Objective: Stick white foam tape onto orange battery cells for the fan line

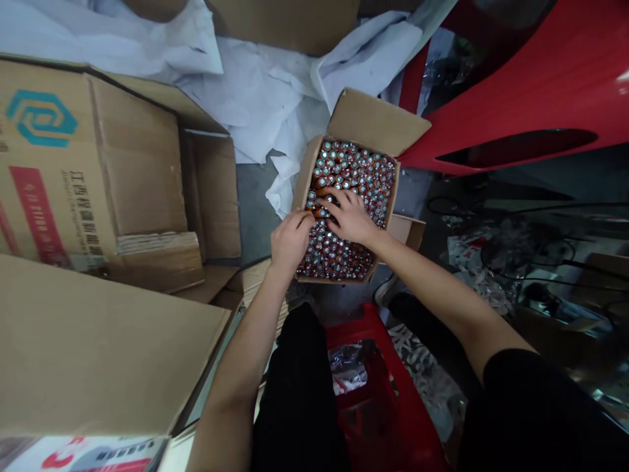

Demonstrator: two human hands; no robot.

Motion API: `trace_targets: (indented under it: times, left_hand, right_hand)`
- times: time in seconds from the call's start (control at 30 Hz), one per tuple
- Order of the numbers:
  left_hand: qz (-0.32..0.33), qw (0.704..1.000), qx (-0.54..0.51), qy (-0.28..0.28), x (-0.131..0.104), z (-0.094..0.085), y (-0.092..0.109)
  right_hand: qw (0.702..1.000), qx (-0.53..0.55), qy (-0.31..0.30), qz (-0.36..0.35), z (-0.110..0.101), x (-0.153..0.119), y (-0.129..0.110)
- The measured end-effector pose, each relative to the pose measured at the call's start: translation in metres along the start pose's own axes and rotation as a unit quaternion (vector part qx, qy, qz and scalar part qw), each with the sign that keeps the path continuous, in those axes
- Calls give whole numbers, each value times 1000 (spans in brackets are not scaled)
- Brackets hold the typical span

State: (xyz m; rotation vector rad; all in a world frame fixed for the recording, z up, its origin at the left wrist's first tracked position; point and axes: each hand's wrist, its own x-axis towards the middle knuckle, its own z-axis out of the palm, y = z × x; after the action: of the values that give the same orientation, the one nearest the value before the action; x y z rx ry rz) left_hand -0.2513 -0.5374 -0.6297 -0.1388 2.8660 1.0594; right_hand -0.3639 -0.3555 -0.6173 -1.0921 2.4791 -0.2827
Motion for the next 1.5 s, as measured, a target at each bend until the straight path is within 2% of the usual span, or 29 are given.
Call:
trace_targets:
  times: [0.1,0.17,0.23,0.3,0.4,0.47,0.57,0.7,0.77,0.9,1.0,1.07,1.17,1.23,1.33,1.43,1.5]
  left_hand:
    - [-40,989,-102,104,-13,-3,-9]
    - [-102,960,-178,188,-21,-2,-14]
    - [-172,932,-226,225,-28,0,-18]
    - [-197,941,-201,186,-32,0,-20]
    - [-153,987,-40,22,-35,-5,-12]
    - [-131,987,65,-74,-32,-10,-2]
    - [-142,969,155,-133,-23,-14,12]
    - [-143,959,191,-151,-11,-16,16]
    - [-137,960,191,-152,-7,-16,13]
    - [-123,967,164,-153,0,-16,2]
    - [-101,975,138,-141,3,-15,-7]
    - [-84,982,121,-119,-2,-13,-13]
    - [-65,991,83,-79,-20,-11,-16]
    - [-54,996,59,-50,-30,-12,-13]
    - [-40,998,37,-24,-30,-15,-2]
    - [-41,997,41,-52,-10,-16,12]
    - [-61,992,73,-78,2,-14,20]
  right_hand:
    - [999,-33,-27,-1,-8,20,-15]
    - [997,-58,-40,5,-13,37,-25]
    - [995,-88,-44,17,-15,51,-35]
    - [993,-107,-41,34,-14,58,-42]
    - [992,-106,-30,68,-9,56,-45]
    - [992,-99,-21,75,-4,52,-44]
    - [994,-87,-7,65,2,49,-44]
    - [991,-86,13,101,10,53,-46]
    - [992,-88,4,88,11,55,-45]
    - [994,-82,-66,-8,5,62,-29]
    - [984,-84,-123,-97,-1,68,-11]
    - [980,-83,-123,-132,-5,68,-2]
    - [983,-55,-85,-156,-10,58,8]
    - [989,-9,-40,-140,-16,47,12]
    - [994,90,39,-44,-29,25,21]
    - [978,178,94,53,-44,-11,35]
    - [965,210,119,98,-52,-46,51]
